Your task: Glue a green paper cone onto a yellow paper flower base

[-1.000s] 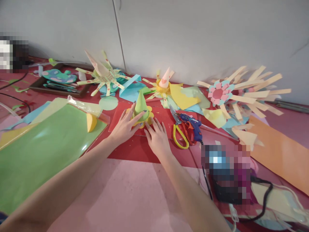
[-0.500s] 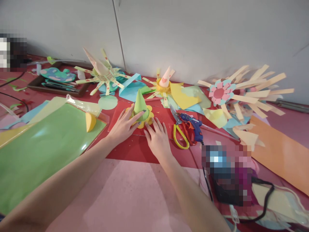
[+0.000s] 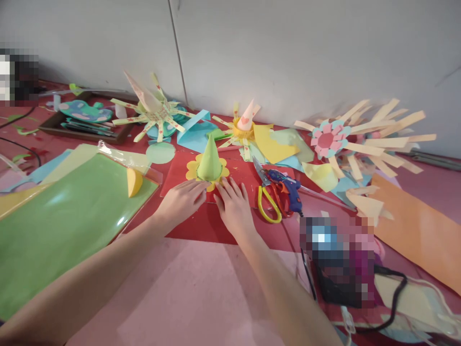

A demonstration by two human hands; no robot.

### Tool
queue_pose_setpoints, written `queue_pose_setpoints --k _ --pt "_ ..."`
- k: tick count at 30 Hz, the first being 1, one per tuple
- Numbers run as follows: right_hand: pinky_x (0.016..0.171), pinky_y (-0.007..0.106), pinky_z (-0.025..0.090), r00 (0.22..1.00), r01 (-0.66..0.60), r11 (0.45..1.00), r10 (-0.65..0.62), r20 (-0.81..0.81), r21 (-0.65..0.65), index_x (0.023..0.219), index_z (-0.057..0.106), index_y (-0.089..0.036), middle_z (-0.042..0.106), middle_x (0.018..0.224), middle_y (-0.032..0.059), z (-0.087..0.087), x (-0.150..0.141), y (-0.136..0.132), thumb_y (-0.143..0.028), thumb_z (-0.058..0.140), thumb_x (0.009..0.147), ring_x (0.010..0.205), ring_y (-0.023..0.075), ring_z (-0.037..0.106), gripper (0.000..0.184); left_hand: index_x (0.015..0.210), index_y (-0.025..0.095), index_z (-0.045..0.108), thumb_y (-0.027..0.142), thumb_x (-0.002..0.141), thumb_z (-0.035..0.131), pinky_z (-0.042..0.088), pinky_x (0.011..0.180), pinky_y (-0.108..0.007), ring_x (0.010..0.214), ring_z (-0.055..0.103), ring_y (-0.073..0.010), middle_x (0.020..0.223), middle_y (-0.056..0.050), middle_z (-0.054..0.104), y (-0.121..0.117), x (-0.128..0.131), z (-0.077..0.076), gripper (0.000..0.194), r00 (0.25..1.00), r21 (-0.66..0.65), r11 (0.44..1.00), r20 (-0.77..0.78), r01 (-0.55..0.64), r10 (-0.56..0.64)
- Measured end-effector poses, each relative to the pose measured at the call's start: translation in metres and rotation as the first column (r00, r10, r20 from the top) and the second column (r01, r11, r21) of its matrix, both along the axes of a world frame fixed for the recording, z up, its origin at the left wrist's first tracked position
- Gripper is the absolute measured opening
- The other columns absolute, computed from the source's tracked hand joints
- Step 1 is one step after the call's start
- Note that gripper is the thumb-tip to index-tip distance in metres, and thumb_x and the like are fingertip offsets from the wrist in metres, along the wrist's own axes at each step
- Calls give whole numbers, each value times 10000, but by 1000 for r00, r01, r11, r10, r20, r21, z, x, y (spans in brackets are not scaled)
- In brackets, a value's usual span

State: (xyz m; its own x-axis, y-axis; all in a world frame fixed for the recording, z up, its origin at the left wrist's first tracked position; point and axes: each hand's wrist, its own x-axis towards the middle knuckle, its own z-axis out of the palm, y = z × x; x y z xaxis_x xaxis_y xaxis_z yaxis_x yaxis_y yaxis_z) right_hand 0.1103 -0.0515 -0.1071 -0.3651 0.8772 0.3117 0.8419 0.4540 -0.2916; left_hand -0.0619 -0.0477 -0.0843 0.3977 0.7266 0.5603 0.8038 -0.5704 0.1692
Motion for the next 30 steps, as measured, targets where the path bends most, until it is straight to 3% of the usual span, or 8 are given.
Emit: queue_pose_setpoints --k 2,18,30 --pt "1087 507 328 1000 -2 1000 2 -1 -11 1284 545 -208 525 1370 61 0 0 0 -309 364 957 1308 235 440 387 934 121 645 92 855 471 588 694 -289 808 705 -189 916 -73 738 -1 2 -3 193 1000 0 1000 -19 -9 9" --pt "1092 511 320 1000 -3 1000 4 11 -20 1273 554 -195 509 1381 52 1 1 0 -297 373 952 1308 241 439 382 944 119 646 91 880 435 555 854 -284 866 701 -164 930 -67 738 -3 4 -4 222 987 37 999 -161 -3 9" --pt "1096 506 312 1000 0 999 0 -2 -35 1282 548 -227 514 1380 50 2 1 0 -308 357 957 1312 228 435 386 878 109 632 88 865 453 551 790 -330 840 688 -201 833 -77 720 -4 3 -2 181 974 42 999 -224 -18 27"
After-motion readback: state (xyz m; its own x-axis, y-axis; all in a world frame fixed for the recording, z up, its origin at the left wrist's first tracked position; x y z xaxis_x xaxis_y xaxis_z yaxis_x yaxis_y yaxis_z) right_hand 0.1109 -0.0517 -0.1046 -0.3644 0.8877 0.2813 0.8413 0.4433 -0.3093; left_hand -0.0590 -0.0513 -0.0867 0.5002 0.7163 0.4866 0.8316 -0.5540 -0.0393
